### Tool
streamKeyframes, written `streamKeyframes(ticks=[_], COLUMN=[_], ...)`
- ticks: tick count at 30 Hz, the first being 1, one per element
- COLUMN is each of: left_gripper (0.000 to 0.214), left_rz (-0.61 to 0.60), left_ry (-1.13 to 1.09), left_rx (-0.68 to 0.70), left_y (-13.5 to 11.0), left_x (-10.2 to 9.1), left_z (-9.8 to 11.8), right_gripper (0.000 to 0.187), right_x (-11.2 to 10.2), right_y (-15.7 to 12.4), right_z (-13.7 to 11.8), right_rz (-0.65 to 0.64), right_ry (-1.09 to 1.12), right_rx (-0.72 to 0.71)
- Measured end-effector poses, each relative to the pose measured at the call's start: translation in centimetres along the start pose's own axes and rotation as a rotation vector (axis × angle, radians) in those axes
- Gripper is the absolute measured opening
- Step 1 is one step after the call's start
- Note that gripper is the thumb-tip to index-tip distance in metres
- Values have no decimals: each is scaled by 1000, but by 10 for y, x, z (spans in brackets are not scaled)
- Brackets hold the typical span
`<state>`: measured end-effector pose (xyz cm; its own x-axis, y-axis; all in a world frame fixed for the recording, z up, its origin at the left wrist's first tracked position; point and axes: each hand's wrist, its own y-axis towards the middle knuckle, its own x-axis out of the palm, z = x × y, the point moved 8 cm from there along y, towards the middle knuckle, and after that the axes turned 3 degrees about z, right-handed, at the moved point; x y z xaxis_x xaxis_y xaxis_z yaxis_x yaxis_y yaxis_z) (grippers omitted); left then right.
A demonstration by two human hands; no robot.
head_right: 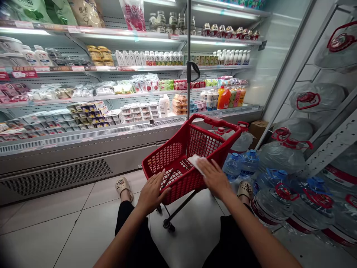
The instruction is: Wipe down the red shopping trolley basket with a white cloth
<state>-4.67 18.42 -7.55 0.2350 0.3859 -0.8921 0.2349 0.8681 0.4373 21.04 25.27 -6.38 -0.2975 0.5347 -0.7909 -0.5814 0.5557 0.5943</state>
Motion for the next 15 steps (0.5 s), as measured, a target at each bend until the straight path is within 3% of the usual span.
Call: streamKeyframes(ticks=[2, 4, 7, 11, 13, 15], left_gripper=[78, 76, 72, 66, 61, 60], left_rz=[-6, -12, 1, 28, 28, 19], left_ry=[9, 21, 36, 26, 12, -12], left_rx=[-35, -73, -109, -34, -26, -37], left_y=[1, 2, 8, 17, 17, 16], left_x=[-1, 1, 7, 14, 14, 11], left_z=[-7, -8, 3, 36, 43, 41], right_gripper=[79, 78, 80, 83, 84, 83], right_x=[-3, -6, -5, 3, 3, -1], right_y=[-1, -4, -5, -3, -3, -4], right_z=[32, 39, 1, -68, -70, -40], right_rz=[10, 19, 26, -25, -40, -35], right_ry=[-40, -63, -53, 36, 49, 11], right_rx=[66, 102, 86, -72, -125, -108])
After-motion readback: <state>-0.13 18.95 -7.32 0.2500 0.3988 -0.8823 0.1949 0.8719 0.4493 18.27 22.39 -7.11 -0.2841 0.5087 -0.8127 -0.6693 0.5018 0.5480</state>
